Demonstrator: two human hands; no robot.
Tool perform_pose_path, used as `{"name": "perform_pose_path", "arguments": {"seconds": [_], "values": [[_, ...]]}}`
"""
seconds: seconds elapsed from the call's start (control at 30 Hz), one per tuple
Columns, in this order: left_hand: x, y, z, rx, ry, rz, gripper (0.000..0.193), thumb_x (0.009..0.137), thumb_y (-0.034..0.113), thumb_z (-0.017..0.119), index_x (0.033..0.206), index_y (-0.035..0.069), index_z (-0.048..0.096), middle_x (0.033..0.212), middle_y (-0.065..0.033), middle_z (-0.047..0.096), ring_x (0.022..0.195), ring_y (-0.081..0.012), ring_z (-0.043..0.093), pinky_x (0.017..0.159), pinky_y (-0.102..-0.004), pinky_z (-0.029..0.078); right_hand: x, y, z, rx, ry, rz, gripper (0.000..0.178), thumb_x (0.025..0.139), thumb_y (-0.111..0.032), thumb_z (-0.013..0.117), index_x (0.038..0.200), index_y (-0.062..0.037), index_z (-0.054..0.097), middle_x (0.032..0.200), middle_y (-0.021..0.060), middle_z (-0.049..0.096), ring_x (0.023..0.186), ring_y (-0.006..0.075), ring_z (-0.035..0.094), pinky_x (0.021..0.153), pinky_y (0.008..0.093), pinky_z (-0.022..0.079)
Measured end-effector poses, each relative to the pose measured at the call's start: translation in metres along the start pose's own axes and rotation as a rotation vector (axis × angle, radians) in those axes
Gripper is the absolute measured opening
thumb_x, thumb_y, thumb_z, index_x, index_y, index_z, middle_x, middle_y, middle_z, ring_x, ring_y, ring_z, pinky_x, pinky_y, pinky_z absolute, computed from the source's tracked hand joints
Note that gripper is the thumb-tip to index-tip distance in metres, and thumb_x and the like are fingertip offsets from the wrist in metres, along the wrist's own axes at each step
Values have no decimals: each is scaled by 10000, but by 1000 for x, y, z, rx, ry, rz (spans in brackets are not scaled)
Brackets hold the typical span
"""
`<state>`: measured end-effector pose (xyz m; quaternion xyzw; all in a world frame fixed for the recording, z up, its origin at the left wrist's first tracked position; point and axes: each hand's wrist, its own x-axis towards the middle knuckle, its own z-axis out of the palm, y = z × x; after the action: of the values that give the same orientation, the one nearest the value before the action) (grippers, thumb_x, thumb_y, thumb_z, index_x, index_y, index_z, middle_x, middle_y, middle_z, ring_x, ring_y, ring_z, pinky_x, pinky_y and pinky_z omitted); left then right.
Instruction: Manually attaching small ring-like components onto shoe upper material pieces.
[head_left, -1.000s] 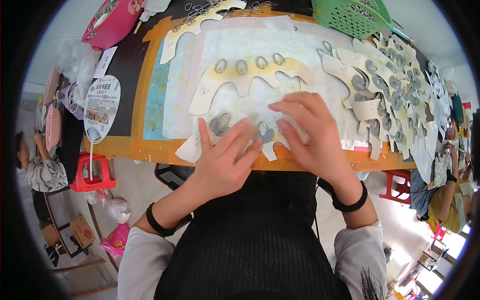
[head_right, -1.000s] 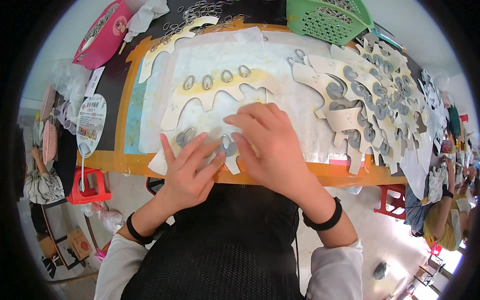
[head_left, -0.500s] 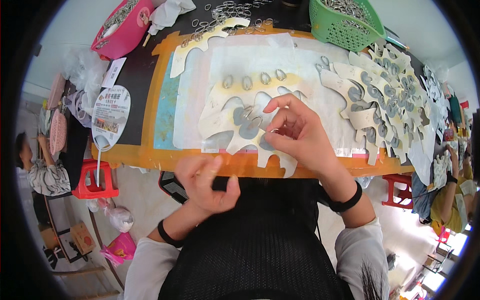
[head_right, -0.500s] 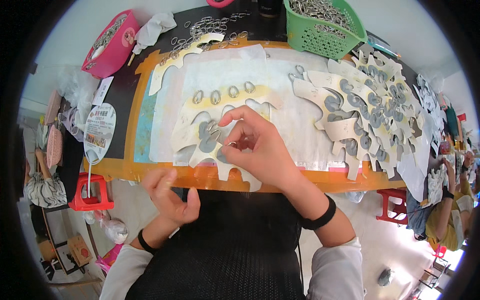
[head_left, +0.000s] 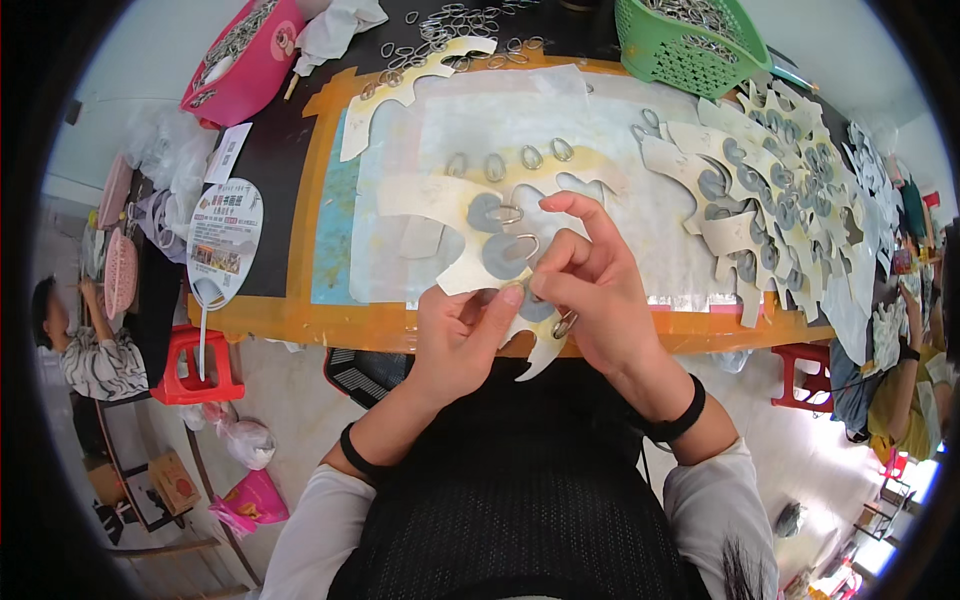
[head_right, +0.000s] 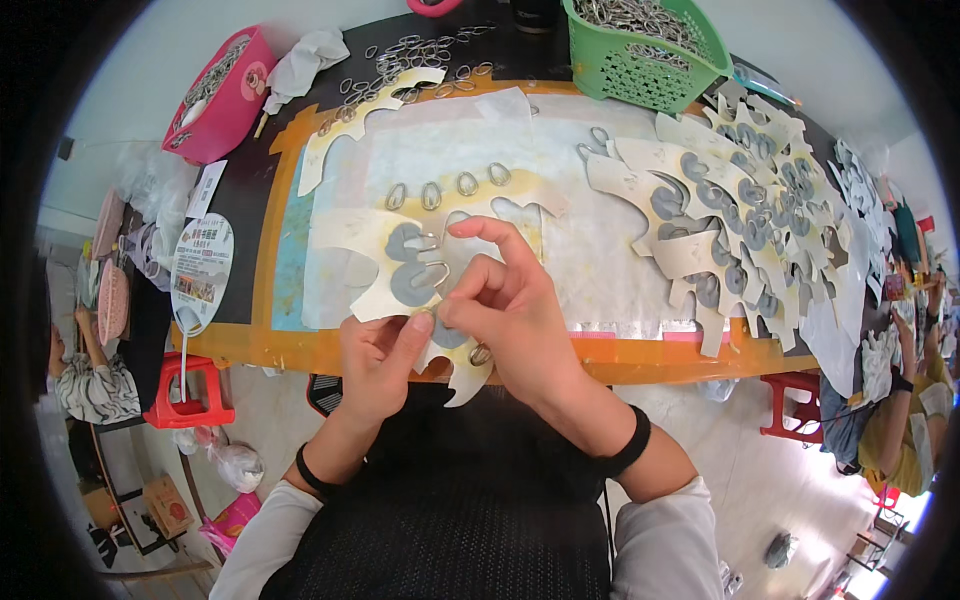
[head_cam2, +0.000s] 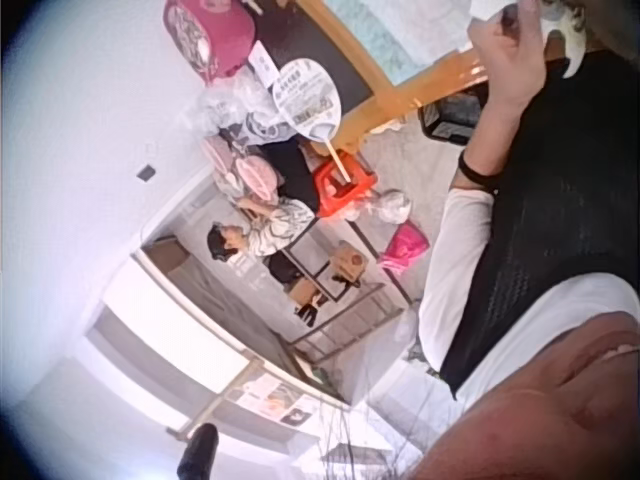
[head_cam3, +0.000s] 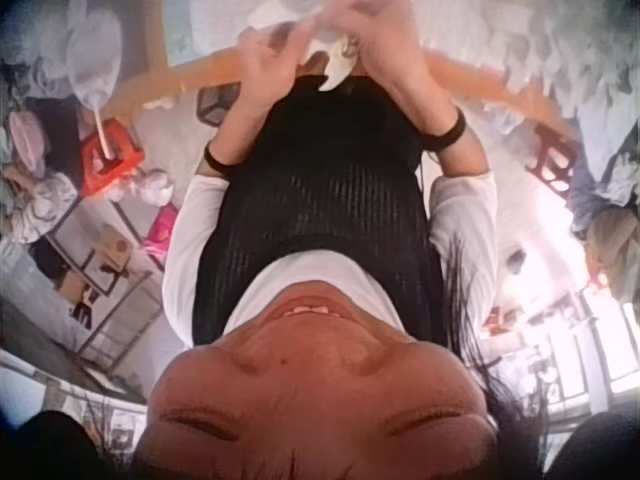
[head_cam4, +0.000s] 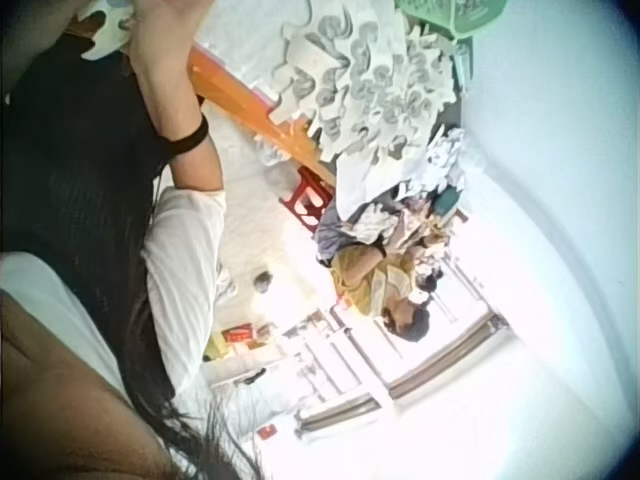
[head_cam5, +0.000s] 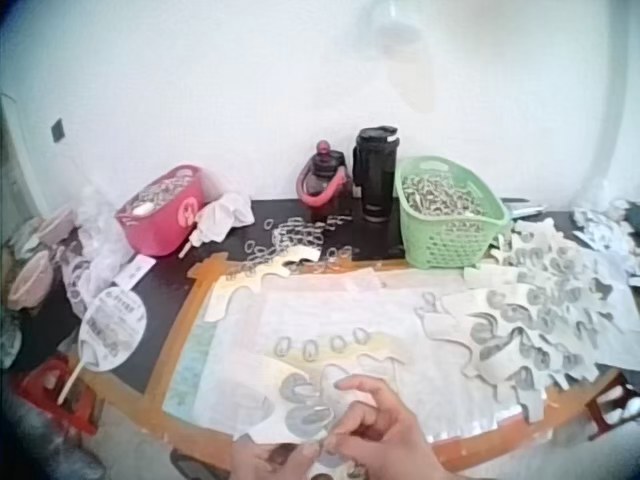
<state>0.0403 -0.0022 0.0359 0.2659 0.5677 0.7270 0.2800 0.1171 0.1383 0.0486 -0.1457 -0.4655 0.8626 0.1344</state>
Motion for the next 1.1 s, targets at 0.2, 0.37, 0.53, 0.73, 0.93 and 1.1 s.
{"name": "perform_pose_path", "arguments": {"seconds": [0.2,0.37,0.53,0.73,0.93,1.1], "values": [[-6,-11,-20,-112,-39,-127,285,878,84,674,1117,-57,608,941,-40,653,764,-101,586,688,-249,491,2,-3,-9,-68,8,-18,518,776,63,650,1247,-71,479,747,-20,585,701,48,539,639,192,415],[-5,5,-43,722,-48,208,384,760,102,773,1090,-21,623,912,-99,638,778,-183,623,703,-281,498,2,-50,-38,-672,11,-281,190,856,33,586,1025,-43,629,890,6,629,793,66,572,642,220,448],[42,11,-63,1177,178,331,269,834,103,668,1066,-18,607,1024,-193,584,825,-323,597,712,-358,495,17,-104,-56,-1303,121,-571,204,818,84,524,947,-16,648,930,92,634,846,214,617,673,291,485],[84,-8,-54,1432,150,231,228,821,125,687,971,-13,586,987,-208,587,822,-329,599,719,-352,489,28,-104,-111,-1825,171,-571,266,793,85,515,1020,-13,613,1035,163,631,1005,363,570,859,444,449],[75,-8,-64,700,112,-33,149,845,33,653,969,-27,597,859,-75,659,792,-143,626,729,-275,489,26,-90,-76,-1769,265,-758,276,816,-10,608,1090,-40,597,1050,177,632,995,373,577,868,436,456],[25,6,-81,268,167,-43,222,866,-14,618,1084,-52,631,956,-74,682,840,-95,611,747,-239,490,-2,-56,-22,-1451,-121,-573,243,785,-44,688,1013,-49,607,1074,152,623,997,352,588,862,416,480]]}}
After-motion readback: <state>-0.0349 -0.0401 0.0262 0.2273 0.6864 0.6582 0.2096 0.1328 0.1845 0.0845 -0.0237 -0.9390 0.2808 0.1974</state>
